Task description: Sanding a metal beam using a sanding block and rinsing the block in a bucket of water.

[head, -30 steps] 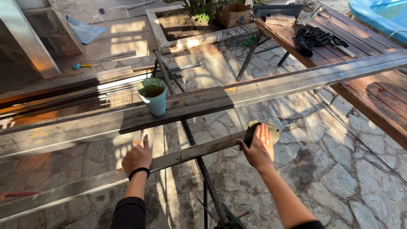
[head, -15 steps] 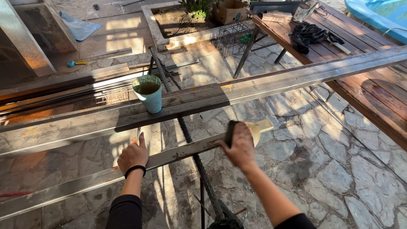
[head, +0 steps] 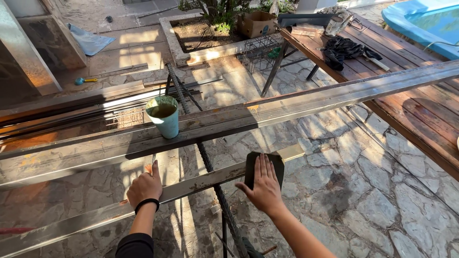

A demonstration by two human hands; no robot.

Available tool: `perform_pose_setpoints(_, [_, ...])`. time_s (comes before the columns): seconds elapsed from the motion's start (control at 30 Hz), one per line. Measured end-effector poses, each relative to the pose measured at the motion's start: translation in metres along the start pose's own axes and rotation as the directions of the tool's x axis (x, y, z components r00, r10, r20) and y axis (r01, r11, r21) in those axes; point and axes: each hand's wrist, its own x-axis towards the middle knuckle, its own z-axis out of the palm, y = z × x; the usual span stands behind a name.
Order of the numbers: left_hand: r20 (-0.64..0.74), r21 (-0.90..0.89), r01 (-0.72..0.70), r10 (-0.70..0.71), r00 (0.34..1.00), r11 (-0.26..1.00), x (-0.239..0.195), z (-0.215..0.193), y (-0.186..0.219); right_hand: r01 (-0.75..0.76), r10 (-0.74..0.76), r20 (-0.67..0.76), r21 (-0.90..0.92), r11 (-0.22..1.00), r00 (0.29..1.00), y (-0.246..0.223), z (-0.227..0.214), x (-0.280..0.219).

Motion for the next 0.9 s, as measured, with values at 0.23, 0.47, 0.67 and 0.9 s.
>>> perform_pose_setpoints(0.23, [-0.004, -0.010, -0.001, 0.001, 1.000, 1.000, -0.005, -0.006, 0.003, -0.313, 0.311, -0.042, -0.180, 0.932, 0.949, 0.103, -0.004, 0.047])
perform_pose_setpoints(0.47, [-0.060, -0.004, -0.028, 0.028, 0.998, 1.000, 0.013, 0.014, -0.006, -0.124, 0.121, 0.050, 0.052, 0.991, 0.991, 0.044, -0.022, 0.008])
perform_pose_setpoints(0.67, [-0.077, -0.009, -0.045, 0.044, 0.996, 0.999, 0.018, 0.022, -0.009, -0.271, 0.272, 0.052, -0.024, 0.962, 0.961, 0.061, -0.018, 0.058])
perform_pose_setpoints(0.9, [-0.099, -0.063, -0.062, 0.055, 0.994, 0.996, 0.017, 0.021, -0.010, 0.069, -0.081, 0.180, 0.072, 0.995, 0.980, -0.023, -0.006, -0.012])
